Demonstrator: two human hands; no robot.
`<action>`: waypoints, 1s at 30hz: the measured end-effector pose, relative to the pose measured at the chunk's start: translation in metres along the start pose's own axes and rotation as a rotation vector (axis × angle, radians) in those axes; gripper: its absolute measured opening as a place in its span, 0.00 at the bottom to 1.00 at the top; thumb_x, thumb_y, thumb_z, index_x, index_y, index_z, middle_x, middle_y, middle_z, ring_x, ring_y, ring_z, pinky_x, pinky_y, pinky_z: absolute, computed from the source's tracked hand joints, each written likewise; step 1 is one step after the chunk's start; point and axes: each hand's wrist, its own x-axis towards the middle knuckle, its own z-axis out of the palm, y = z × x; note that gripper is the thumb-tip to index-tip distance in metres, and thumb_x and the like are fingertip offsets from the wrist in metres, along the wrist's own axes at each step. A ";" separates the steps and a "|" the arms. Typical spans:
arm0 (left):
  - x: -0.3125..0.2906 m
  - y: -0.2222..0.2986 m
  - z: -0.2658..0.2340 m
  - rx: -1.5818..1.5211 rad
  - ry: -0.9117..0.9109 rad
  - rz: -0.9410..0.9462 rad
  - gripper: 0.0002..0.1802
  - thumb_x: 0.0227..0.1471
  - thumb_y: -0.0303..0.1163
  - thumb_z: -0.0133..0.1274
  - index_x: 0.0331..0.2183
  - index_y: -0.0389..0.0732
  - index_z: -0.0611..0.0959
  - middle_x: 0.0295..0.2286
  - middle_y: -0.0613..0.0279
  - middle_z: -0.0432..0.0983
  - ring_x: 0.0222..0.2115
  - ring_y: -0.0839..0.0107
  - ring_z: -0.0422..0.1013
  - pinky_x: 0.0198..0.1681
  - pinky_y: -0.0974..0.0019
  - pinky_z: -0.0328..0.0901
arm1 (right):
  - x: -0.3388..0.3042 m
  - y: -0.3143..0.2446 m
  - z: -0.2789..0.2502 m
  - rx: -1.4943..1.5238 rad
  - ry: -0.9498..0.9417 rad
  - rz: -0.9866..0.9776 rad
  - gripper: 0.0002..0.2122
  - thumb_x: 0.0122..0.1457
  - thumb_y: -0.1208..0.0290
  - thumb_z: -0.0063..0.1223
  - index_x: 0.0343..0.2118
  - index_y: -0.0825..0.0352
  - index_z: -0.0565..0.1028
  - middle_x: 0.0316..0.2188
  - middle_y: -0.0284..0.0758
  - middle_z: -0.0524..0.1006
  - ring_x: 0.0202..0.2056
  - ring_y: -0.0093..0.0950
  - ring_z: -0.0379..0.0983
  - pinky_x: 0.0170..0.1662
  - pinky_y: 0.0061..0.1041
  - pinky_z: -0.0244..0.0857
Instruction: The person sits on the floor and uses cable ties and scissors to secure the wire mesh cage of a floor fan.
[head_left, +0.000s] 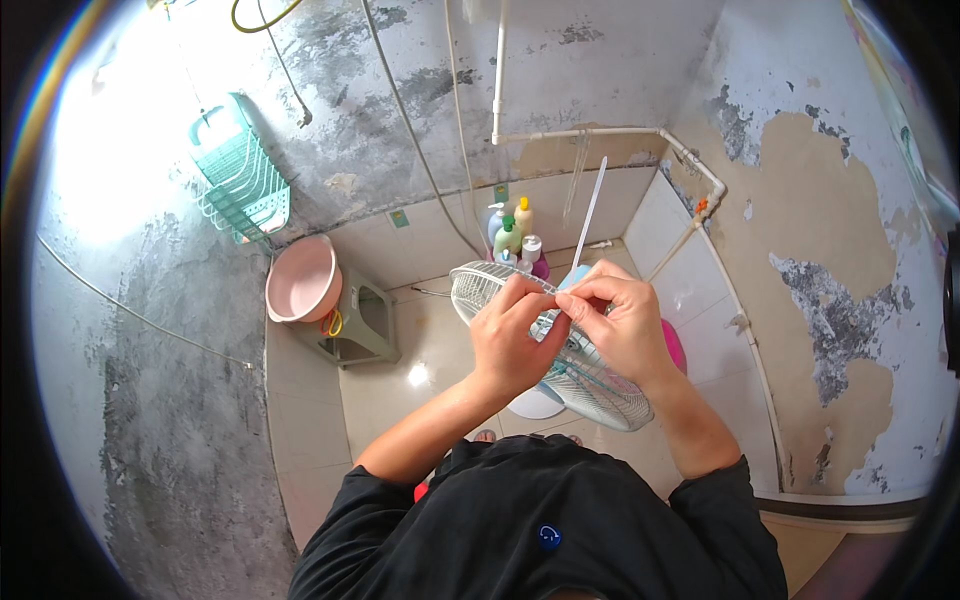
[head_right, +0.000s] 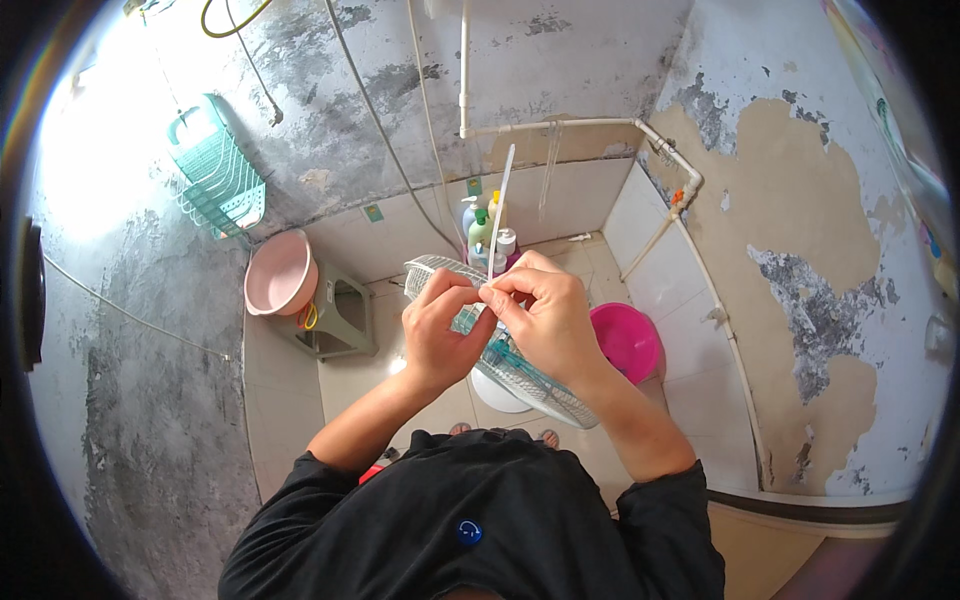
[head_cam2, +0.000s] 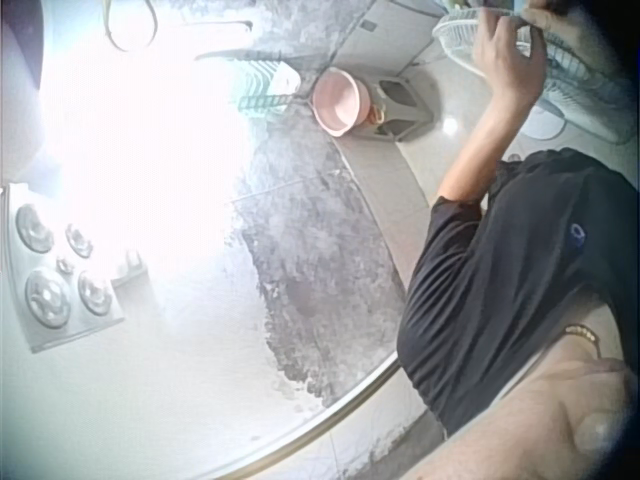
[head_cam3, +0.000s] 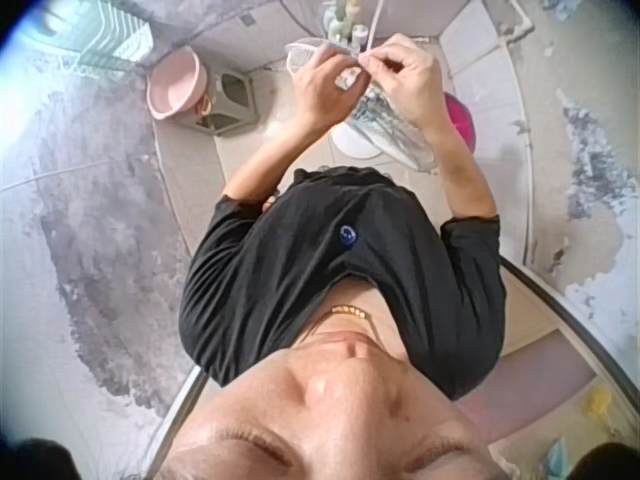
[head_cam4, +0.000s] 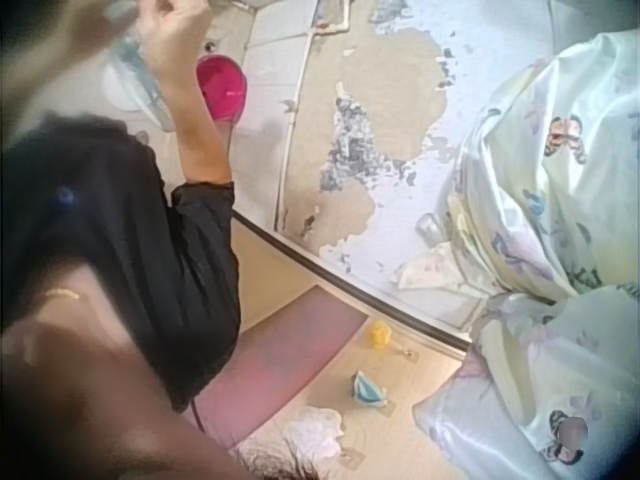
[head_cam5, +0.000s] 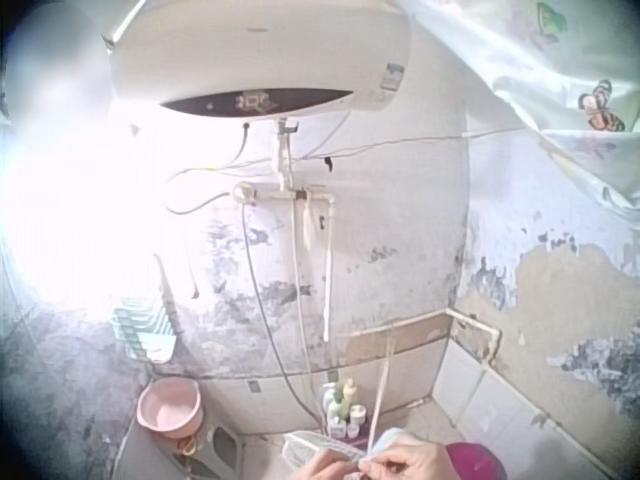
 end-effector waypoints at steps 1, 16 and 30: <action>0.000 0.002 0.001 -0.012 0.022 -0.028 0.08 0.33 0.26 0.60 0.21 0.40 0.77 0.21 0.64 0.68 0.21 0.66 0.69 0.22 0.68 0.62 | 0.001 0.000 -0.001 -0.009 -0.012 0.000 0.04 0.49 0.78 0.55 0.24 0.73 0.75 0.21 0.33 0.71 0.21 0.21 0.67 0.25 0.19 0.61; -0.013 -0.006 -0.001 0.044 -0.123 0.010 0.09 0.33 0.26 0.60 0.23 0.42 0.78 0.21 0.64 0.65 0.19 0.67 0.66 0.20 0.67 0.61 | 0.015 0.002 -0.012 0.167 0.116 -0.001 0.04 0.49 0.78 0.56 0.21 0.72 0.75 0.17 0.28 0.68 0.20 0.15 0.60 0.24 0.15 0.54; -0.017 0.000 -0.002 0.103 -0.127 0.017 0.12 0.32 0.29 0.61 0.24 0.43 0.76 0.22 0.65 0.68 0.21 0.67 0.68 0.22 0.67 0.62 | 0.014 0.023 -0.012 0.392 0.143 0.093 0.05 0.51 0.75 0.55 0.24 0.71 0.76 0.17 0.28 0.73 0.20 0.13 0.63 0.24 0.13 0.56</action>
